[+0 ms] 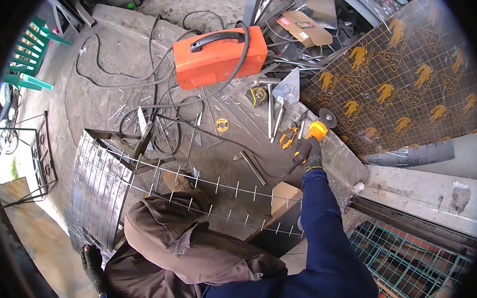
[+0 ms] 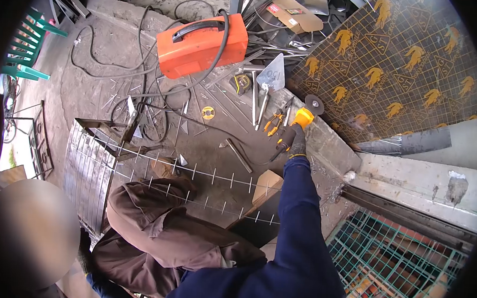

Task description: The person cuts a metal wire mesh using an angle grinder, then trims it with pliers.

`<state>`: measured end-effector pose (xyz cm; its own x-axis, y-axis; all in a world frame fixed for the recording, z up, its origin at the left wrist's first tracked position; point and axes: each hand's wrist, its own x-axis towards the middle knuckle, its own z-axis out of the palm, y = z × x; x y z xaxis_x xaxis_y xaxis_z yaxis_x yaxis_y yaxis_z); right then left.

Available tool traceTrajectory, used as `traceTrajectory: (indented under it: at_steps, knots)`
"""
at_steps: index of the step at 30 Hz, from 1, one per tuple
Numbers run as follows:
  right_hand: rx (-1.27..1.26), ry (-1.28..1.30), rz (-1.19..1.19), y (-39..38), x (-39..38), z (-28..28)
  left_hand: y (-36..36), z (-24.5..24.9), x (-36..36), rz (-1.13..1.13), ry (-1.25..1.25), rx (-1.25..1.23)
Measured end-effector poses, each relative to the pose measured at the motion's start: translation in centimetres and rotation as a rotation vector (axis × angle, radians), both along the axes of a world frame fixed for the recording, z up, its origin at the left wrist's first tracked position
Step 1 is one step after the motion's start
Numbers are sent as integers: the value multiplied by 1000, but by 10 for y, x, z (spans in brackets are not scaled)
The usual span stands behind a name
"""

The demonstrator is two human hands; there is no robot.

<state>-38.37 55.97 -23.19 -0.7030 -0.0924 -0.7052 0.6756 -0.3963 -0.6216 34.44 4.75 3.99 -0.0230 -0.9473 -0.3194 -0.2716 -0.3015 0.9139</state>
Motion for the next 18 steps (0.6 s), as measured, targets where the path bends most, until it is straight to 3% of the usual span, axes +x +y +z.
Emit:
traceTrajectory:
  at_steps: [2, 5, 6, 8, 10, 12, 14, 16, 18]
  knots:
    - [-59, -23, 22, 16, -12, -28, 2, -1, -1, 19, -1, 5]
    - [603, -105, 88, 12, -7, -40, 2, 1, 8, 37, 26, 12]
    - [599, -110, 102, 11, -3, -41, -4, -2, 11, 48, 17, 8]
    - [670, 220, -100, -1, 6, -33, -10, -1, 32, -118, 154, 152]
    - [506, 163, 11, 5, -6, -21, 32, 42, -46, -38, -168, -10]
    - [733, 228, 18, -1, -24, -19, 30, 41, -40, -97, -178, 8]
    - [831, 305, 200, 18, -41, -31, 35, 45, -39, -135, -227, 42]
    - [1137, 191, 413, 35, -58, -40, 42, 47, -43, -75, -263, 33]
    - [1112, 268, 402, 37, -54, -44, 43, 49, -43, -71, -251, 26]
